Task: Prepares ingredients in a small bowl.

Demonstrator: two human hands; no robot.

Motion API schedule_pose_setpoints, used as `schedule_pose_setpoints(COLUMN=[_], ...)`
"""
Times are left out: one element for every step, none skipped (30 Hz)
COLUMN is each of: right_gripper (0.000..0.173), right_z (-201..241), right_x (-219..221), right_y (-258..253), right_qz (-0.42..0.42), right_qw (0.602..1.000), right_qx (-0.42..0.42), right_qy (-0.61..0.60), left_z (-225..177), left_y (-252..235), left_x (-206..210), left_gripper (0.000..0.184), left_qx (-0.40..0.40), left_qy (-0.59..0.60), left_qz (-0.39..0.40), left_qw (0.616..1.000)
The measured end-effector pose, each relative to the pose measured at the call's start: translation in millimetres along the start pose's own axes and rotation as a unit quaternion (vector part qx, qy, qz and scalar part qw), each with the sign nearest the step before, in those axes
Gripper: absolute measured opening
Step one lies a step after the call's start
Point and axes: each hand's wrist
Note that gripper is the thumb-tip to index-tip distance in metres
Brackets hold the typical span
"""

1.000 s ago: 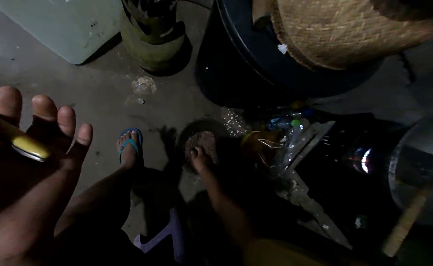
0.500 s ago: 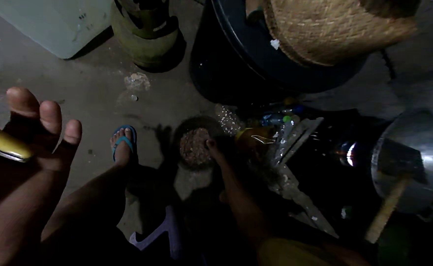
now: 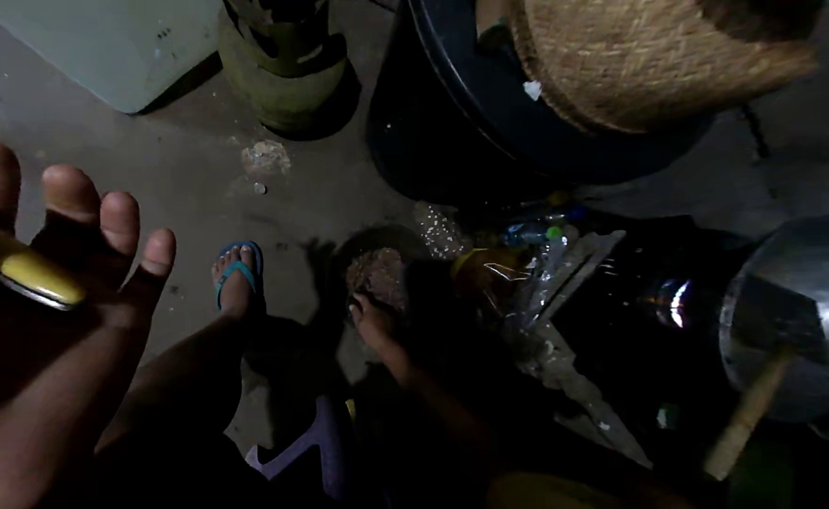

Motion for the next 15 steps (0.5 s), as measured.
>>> schedule_pose_setpoints(right_gripper=[0.05,0.05,0.05,0.049,0.048,0.046,0.046,0.047,0.047,0.047,0.046,0.045,0.045,0.046,0.048], right_z=[0.5,0.8,1.9,3.2,1.0,-6.9,-15.4,-20.0,-22.7,-30.0,-36.7,-37.8,-34.9,-24.0,-12.5], right_x=[6.0,4.0,-5.8,-20.6,-36.6,-49.8,-64.2,-81.0,-93.4,-92.1,-80.0,-61.6,-37.3,-19.8,-4.5], right_y=[-0.6,-6.2,-16.3,-27.4,-38.9,-54.7,-70.4,-80.5,-84.0,-87.0,-86.7,-81.5,-76.6,-64.2,-48.0], right_qz=[-0.006,-0.006,-0.002,0.014,0.035,0.052,0.073,0.09,0.086,0.057,0.009,-0.046,-0.082,-0.085,-0.081], right_qw=[1.0,0.999,0.999,0.999,0.997,0.992,0.985,0.98,0.978,0.977,0.974,0.966,0.957,0.957,0.966], right_qx=[0.013,0.025,0.034,0.044,0.049,0.049,0.049,0.047,0.042,0.041,0.052,0.061,0.07,0.093,0.113], right_qy=[0.015,0.021,0.012,-0.014,-0.055,-0.105,-0.15,-0.17,-0.186,-0.202,-0.22,-0.246,-0.269,-0.261,-0.218], left_z=[1.4,2.3,1.9,0.4,-1.2,-2.2,-3.5,-5.1,-6.5,-6.7,-5.6,-4.5,-4.5,-4.7,-4.2], left_y=[1.3,2.8,4.0,4.5,4.4,2.4,-0.9,-3.1,-4.3,-4.1,-3.2,-2.4,-1.8,-1.4,-0.3], left_x=[0.1,2.2,4.7,5.4,3.9,-0.1,-5.5,-8.5,-11.1,-11.6,-8.7,-3.6,-0.1,1.3,2.5], left_gripper=[0.041,0.041,0.043,0.044,0.044,0.044,0.044,0.043,0.042,0.042,0.041,0.041,0.041,0.042,0.042], left_qx=[-0.003,-0.007,-0.014,-0.026,-0.035,-0.035,-0.027,-0.009,0.004,0.007,0.005,0.002,-0.005,-0.014,-0.019], left_qy=[0.002,-0.003,-0.006,0.003,0.007,0.002,-0.005,-0.013,-0.014,-0.006,-0.001,-0.003,0.001,0.003,-0.001], left_qz=[0.0,-0.007,-0.016,-0.022,-0.028,-0.02,-0.003,0.007,0.018,0.022,0.015,-0.002,-0.016,-0.03,-0.043], left_qw=[1.0,1.0,1.0,0.999,0.999,0.999,1.0,1.0,1.0,1.0,1.0,1.0,1.0,0.999,0.999])
Point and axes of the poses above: each hand's wrist, its own y-axis away from the middle knuckle, its own x-axis out of the palm, z = x × y, and after that the axes turned 8 degrees about -z, right-handed
